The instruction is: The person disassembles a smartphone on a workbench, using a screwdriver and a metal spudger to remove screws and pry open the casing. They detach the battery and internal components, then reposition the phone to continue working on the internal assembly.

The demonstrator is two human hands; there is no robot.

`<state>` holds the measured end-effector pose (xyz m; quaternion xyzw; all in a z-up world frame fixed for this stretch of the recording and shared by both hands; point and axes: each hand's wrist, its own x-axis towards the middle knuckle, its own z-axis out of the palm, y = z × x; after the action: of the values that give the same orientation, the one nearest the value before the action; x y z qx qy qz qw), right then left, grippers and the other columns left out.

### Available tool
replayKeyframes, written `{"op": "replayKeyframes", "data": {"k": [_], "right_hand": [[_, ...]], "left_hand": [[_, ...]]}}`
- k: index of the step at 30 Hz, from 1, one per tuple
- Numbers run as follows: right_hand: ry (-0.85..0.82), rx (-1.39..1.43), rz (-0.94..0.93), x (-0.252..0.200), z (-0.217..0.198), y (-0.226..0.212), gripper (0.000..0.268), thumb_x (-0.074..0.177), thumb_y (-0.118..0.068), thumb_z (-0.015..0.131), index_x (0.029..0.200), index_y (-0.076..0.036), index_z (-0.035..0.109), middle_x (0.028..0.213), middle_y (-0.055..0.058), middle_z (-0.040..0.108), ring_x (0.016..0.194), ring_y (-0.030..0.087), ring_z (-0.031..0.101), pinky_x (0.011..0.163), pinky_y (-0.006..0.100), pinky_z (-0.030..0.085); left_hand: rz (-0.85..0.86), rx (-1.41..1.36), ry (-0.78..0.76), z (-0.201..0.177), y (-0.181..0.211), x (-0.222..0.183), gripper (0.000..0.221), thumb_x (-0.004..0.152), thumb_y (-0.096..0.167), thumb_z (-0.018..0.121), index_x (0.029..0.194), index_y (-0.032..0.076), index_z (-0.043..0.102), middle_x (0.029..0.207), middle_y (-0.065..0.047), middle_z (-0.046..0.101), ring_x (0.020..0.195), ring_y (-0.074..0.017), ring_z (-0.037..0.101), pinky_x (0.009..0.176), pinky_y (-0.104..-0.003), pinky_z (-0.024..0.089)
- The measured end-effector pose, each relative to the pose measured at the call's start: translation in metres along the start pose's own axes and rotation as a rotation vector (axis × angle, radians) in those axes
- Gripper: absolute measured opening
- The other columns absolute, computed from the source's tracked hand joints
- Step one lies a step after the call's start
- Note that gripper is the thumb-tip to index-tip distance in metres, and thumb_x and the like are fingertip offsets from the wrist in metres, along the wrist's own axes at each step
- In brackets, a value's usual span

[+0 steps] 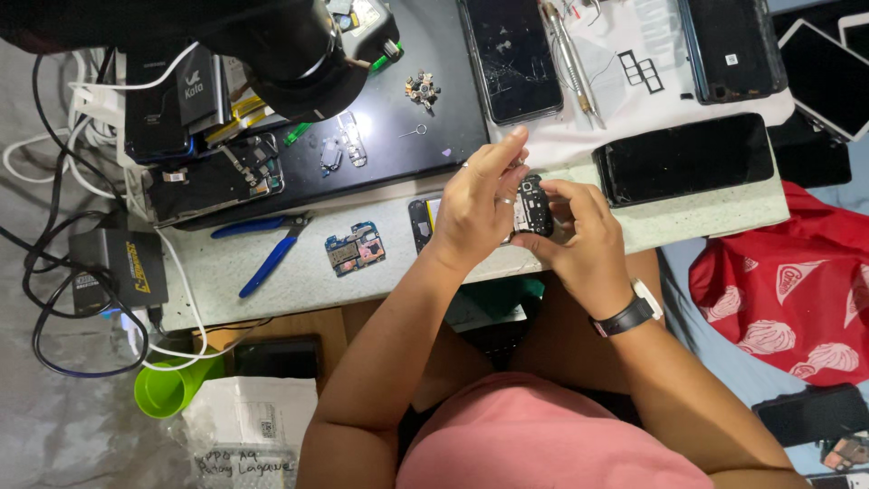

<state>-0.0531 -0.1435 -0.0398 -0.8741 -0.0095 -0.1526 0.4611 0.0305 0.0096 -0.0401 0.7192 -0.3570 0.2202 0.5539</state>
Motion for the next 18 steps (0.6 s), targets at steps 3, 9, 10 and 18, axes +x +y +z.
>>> {"op": "replayKeyframes", "data": {"k": [3,9,10,18], "right_hand": [[0.0,0.001,-0.006,0.001,-0.001,-0.002,0.068,0.071,-0.02,0.095,0.129,-0.006,0.062,0.115,0.009,0.064,0.095,0.021,0.068,0.079,0.032,0.057],[-0.006,0.003,-0.061,0.002,-0.002,-0.001,0.068,0.071,-0.018,0.093,0.13,-0.005,0.062,0.114,0.01,0.063,0.094,0.021,0.067,0.079,0.032,0.056],[-0.015,0.02,-0.048,0.003,-0.003,0.0,0.067,0.071,-0.017,0.092,0.13,-0.005,0.062,0.112,0.01,0.062,0.091,0.02,0.066,0.077,0.031,0.055],[-0.019,-0.056,-0.044,0.021,0.0,0.011,0.039,0.081,-0.013,0.085,0.117,-0.004,0.072,0.096,0.007,0.063,0.074,0.018,0.061,0.069,0.029,0.052]], "left_hand": [[0.001,0.007,-0.009,0.0,0.0,0.0,0.056,0.099,-0.011,0.068,0.147,0.009,0.047,0.11,-0.014,0.068,0.093,-0.0267,0.071,0.082,-0.032,0.06],[0.062,0.054,-0.142,-0.005,0.004,0.01,0.065,0.087,-0.019,0.065,0.144,0.007,0.05,0.112,-0.014,0.068,0.101,-0.0313,0.068,0.084,-0.035,0.058],[0.047,0.051,-0.188,-0.007,0.005,0.013,0.067,0.084,-0.018,0.065,0.145,0.007,0.051,0.112,-0.014,0.067,0.1,-0.0309,0.067,0.085,-0.035,0.058],[-0.024,-0.038,-0.334,-0.01,0.009,0.032,0.073,0.079,-0.017,0.059,0.146,0.011,0.054,0.115,-0.01,0.067,0.098,-0.0263,0.067,0.091,-0.035,0.059]]}}
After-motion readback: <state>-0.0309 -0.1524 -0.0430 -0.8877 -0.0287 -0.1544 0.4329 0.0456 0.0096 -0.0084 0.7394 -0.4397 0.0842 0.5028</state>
